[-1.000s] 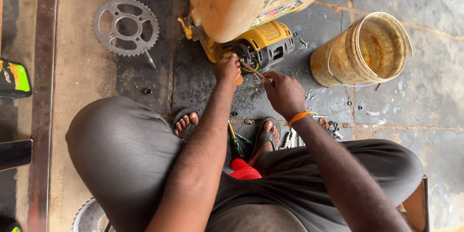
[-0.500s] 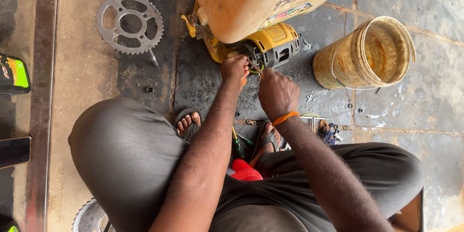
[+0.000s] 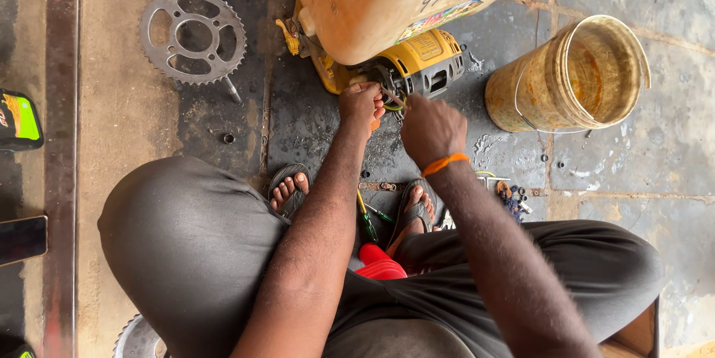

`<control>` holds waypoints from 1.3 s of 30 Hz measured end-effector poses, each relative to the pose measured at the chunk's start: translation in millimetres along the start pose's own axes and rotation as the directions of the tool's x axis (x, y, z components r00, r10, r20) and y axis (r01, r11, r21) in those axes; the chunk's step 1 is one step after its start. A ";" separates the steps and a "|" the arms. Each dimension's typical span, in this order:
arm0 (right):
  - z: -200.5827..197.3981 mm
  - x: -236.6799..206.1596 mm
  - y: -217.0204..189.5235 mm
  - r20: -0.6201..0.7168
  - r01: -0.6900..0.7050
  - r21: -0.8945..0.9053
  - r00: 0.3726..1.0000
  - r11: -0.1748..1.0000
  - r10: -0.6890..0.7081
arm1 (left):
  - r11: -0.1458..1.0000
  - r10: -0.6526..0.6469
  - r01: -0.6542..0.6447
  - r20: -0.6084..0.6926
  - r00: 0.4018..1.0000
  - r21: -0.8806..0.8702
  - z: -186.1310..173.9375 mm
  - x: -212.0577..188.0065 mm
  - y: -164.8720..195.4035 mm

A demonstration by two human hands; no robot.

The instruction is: The person sits on the floor repairing a yellow power tool attached to a plastic jerry can pump unit. They hold the tool body with one hand while using a screwdriver and small wrench with the other to loosen and turn components on the tool, occasionally reaching toward parts laid on the floor.

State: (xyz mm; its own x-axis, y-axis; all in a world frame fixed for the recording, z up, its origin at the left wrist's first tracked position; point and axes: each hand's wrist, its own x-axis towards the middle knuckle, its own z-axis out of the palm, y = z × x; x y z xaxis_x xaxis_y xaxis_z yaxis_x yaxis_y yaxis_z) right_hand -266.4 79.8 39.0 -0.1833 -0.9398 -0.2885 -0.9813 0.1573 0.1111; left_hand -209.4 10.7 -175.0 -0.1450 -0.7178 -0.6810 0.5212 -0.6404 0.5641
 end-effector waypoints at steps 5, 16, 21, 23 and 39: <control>41.4 -22.9 -7.4 0.048 -0.101 0.080 0.994 0.992 0.097 | 0.984 0.064 -0.055 -0.049 0.997 0.172 1.1 -4.3 5.7; 132.1 -11.5 -10.2 0.159 -0.216 0.338 0.972 0.916 0.171 | 0.861 0.269 -0.264 0.051 0.962 0.435 -9.2 -17.2 10.7; 169.9 3.1 -15.7 0.161 -0.228 0.410 0.971 0.883 0.176 | 0.737 0.434 -0.397 0.068 0.898 0.547 -11.1 -18.5 4.9; 182.6 13.0 -17.1 0.161 -0.226 0.404 0.971 0.886 0.175 | 0.688 0.485 -0.429 0.070 0.872 0.585 -10.5 -20.1 4.4; 171.3 23.7 -7.8 0.210 -0.101 0.288 0.977 0.952 0.040 | 0.729 0.473 -0.364 -0.042 0.880 0.580 -21.3 -27.0 11.0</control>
State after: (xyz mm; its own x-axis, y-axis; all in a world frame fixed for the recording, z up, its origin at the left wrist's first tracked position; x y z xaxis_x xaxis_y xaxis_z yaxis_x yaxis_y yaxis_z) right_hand -273.2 108.3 -131.6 -0.2312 -0.8481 -0.4767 -0.9328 0.3325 -0.1392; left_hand -181.8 28.8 -160.4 0.1543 -0.9231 -0.3523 -0.0558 -0.3641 0.9297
